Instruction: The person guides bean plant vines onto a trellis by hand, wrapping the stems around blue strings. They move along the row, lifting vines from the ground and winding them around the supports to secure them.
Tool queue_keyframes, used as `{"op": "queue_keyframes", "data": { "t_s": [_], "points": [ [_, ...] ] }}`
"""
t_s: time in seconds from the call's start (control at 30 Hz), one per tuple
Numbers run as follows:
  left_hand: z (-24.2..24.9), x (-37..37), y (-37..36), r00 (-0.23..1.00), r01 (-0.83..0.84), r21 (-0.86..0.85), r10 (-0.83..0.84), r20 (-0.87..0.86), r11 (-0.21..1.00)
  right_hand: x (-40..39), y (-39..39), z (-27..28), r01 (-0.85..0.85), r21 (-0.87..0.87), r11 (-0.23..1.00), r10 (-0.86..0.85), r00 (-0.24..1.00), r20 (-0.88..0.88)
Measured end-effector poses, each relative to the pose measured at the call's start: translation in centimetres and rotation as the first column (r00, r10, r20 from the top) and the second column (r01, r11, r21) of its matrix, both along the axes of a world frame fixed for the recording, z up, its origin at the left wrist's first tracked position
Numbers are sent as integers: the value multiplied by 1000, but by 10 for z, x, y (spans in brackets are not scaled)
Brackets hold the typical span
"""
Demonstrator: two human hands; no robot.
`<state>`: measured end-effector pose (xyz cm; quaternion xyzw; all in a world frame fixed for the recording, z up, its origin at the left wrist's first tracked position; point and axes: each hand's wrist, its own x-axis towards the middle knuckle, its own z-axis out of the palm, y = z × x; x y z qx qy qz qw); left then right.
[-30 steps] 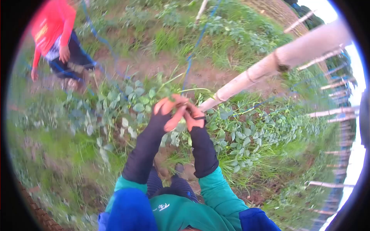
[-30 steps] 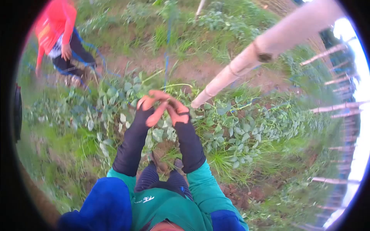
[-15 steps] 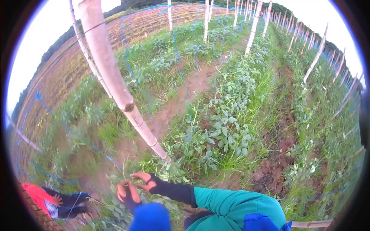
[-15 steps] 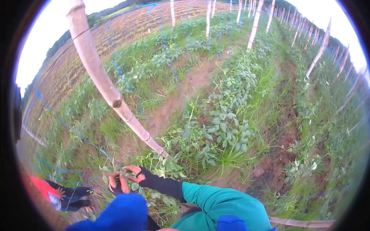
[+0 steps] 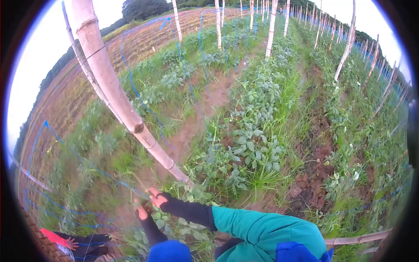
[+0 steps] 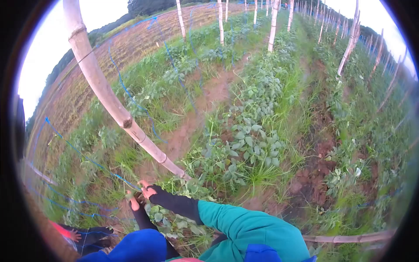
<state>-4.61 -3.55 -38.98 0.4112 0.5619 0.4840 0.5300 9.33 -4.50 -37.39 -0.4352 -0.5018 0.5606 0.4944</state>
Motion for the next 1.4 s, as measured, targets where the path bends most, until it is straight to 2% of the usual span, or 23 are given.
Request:
{"op": "queue_keyframes", "data": {
  "t_s": [0.03, 0.07, 0.17, 0.23, 0.3, 0.37, 0.4, 0.43, 0.5, 0.53, 0.57, 0.6, 0.63, 0.67, 0.7, 0.73, 0.83, 0.9, 0.97, 1.1, 1.2, 1.3, 1.4],
  "points": [
    [10, 10, 8, 958, 129, -45, -113, 262, 991, -1, 4, 1, -127, -3, 992, 127, 986, 106],
    [21, 19, 10, 958, 130, -46, -113, 264, 990, -4, 12, 4, -164, -26, 986, 165, 949, 267],
    [40, 27, 8, 952, 147, 189, -191, 240, 971, 5, 9, 25, -194, 11, 981, 191, 973, 131],
    [-1, -8, 23, 953, -143, 280, 56, 297, 949, -9, 25, -7, -213, -73, 974, 221, 968, 121],
    [22, -15, 9, 989, -66, 520, 125, -77, 851, 0, 25, -7, -188, 442, 877, -48, 882, 469],
    [60, 7, -8, 983, -82, 445, 147, -114, 892, 17, 15, 7, -249, 291, 924, 114, 904, 413],
    [88, 16, -15, 956, -27, 392, 139, -260, 920, 21, 6, 9, -52, 504, 862, -92, 962, 257],
    [113, 29, -12, 878, 100, 520, 171, -448, 848, 24, -3, 9, 161, 661, 733, -264, 963, 57],
    [166, 63, 2, 654, 471, 718, 343, -674, 513, 39, -20, 5, 197, 554, 809, -419, 854, 309],
    [167, 69, 24, 648, 370, 628, 294, -703, 685, 44, -30, -2, 169, 528, 832, -381, 866, 324],
    [167, 77, 37, 587, 425, 748, 474, -657, 510, 46, -39, -20, 201, 507, 838, -283, 955, 88],
    [183, 83, 45, 665, 438, 687, 306, -682, 580, 45, -53, -40, 221, 457, 861, -166, 973, -158],
    [197, 85, 46, 596, 540, 729, 420, -684, 421, 46, -72, -64, 179, 397, 900, -21, 929, -370],
    [204, 80, 45, 562, 535, 773, 540, -627, 341, 53, -92, -88, 105, 329, 939, 44, 909, -415],
    [205, 76, 34, 585, 415, 837, 600, -546, 357, 81, -118, -95, -101, 260, 960, 19, 954, 299],
    [202, 66, 17, 658, 299, 880, 588, -470, 370, 93, -138, -116, -217, 324, 921, -58, 745, 665],
    [137, 16, -35, 782, -44, 915, 584, -218, 400, 131, -204, -187, -272, -63, 960, 236, 673, 701],
    [58, -9, -69, 604, -182, 809, 713, -356, 559, 154, -238, -233, -303, -61, 951, 253, 650, 717],
    [-43, -17, -110, 723, -339, 494, 557, -408, 801, 176, -251, -251, -374, -145, 916, 359, 607, 709],
    [-208, 0, -205, 881, -433, -51, 411, -233, 900, 176, -250, -254, -479, -462, 746, 662, 461, 591],
    [-262, 17, -204, 753, -547, 12, 498, -430, 837, 158, -249, -269, -507, -398, 765, 643, 563, 519],
    [-293, 18, -133, 735, -604, 244, 649, -196, 759, 142, -265, -296, -524, -301, 797, 603, 666, 439],
    [-313, 23, -73, 662, -423, 248, 484, -572, 872, 129, -288, -325, -484, -383, 787, 606, 722, 333]
  ]
}}
